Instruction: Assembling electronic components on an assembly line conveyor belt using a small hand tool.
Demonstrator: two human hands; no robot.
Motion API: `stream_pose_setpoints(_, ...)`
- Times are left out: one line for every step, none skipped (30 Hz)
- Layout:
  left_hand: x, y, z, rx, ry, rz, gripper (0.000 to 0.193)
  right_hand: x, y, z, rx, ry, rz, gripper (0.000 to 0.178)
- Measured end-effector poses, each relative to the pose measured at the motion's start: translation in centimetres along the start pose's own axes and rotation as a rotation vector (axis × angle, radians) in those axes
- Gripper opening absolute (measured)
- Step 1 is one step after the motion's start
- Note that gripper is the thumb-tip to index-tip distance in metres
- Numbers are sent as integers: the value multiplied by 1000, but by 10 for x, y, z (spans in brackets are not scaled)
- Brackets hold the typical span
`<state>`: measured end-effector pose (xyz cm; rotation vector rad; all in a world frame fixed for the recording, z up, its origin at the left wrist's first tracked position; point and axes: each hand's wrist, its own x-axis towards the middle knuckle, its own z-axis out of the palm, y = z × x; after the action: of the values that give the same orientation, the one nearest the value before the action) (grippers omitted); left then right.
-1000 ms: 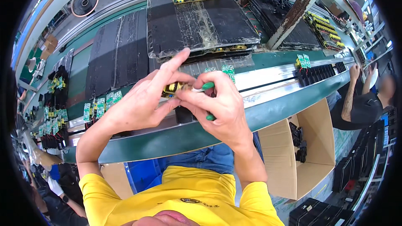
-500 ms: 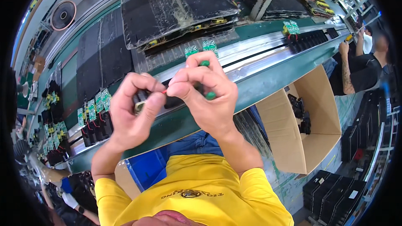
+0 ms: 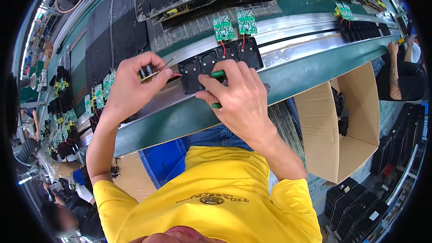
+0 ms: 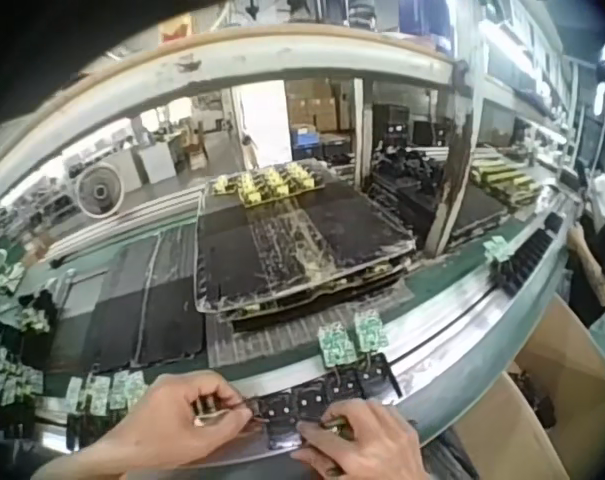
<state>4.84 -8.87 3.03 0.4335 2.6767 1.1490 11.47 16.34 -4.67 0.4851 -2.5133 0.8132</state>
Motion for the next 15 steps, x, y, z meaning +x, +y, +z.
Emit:
stream_pose_setpoints(3,-1,3,2,12,-10,15,1,-1,4,-24,10,-4,26)
stream_pose_setpoints(6,-3,6,5,23,-20,15,1,-2,7,-49,21,-9,26)
stream_pose_setpoints(9,-4,9,8,34,-29,15,0,-2,9,-74,32,-13,26)
stream_pose_setpoints(11,-6,11,11,26,-37,15,-1,-1,10,-68,28,-5,26)
stream_pose_setpoints(13,-7,12,15,30,-19,15,-1,-1,10,-71,28,0,25)
stream_pose_setpoints(15,-8,13,18,35,0,15,-2,0,10,-74,28,4,25)
stream_pose_setpoints(16,-9,14,22,39,18,15,-2,0,9,-78,29,8,25)
stream_pose_setpoints(17,-10,15,25,44,38,15,-3,0,10,-82,30,12,24)
stream_pose_setpoints(17,-11,16,24,36,34,15,-3,0,10,-81,26,19,24)
stream_pose_setpoints(18,-11,17,25,35,34,13,-4,1,10,-80,26,20,24)
stream_pose_setpoints(19,-11,17,25,35,33,12,-4,1,10,-79,27,21,24)
stream_pose_setpoints(19,-11,18,25,35,33,10,-4,1,10,-78,27,21,24)
stream_pose_setpoints(19,-12,19,26,36,32,9,-4,1,10,-77,28,21,23)
stream_pose_setpoints(19,-12,19,26,34,30,9,-4,1,10,-75,26,23,23)
stream_pose_setpoints(20,-13,20,23,33,32,10,-4,1,10,-76,26,21,23)
